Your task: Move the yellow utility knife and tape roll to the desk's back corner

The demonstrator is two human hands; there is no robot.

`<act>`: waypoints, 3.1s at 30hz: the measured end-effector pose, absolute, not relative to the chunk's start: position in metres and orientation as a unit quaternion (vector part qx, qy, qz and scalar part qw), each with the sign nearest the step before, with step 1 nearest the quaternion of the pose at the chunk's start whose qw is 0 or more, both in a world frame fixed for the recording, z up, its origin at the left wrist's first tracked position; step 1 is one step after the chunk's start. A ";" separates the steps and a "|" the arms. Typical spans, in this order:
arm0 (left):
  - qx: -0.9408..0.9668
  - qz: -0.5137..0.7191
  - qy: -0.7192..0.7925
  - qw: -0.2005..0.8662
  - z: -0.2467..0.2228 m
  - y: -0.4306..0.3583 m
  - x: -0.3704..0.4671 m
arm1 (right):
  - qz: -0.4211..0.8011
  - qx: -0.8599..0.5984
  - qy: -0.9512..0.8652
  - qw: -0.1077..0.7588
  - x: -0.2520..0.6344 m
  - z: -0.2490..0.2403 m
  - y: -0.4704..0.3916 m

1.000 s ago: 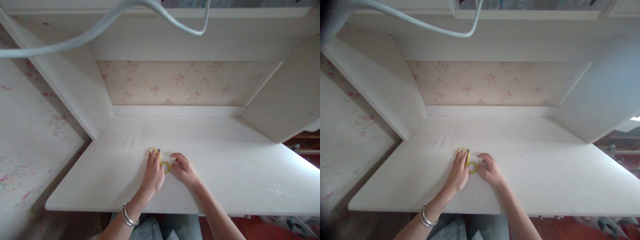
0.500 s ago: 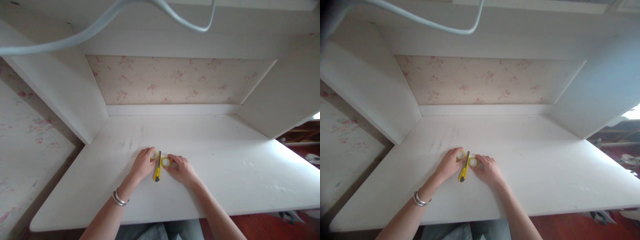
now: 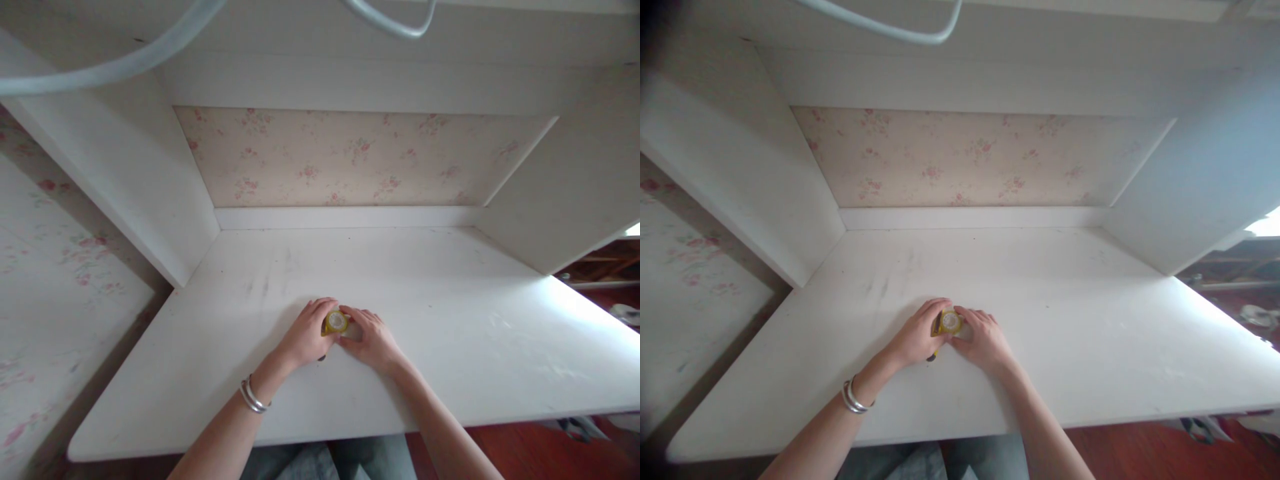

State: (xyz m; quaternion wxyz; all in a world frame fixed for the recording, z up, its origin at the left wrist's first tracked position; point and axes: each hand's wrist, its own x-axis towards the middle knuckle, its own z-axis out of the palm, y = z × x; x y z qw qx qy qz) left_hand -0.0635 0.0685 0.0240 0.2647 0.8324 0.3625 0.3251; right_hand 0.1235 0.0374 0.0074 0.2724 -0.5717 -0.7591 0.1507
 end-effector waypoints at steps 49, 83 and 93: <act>0.814 0.052 0.558 0.152 0.035 0.066 -0.076 | 0.059 -0.657 -0.653 0.372 0.182 0.004 0.034; 0.836 0.069 0.509 0.192 0.053 0.058 0.083 | 0.102 -0.750 -0.281 0.590 0.295 -0.011 0.013; 0.852 0.064 0.474 0.212 0.054 0.068 0.135 | 0.111 -0.739 -0.278 0.603 0.293 -0.006 0.013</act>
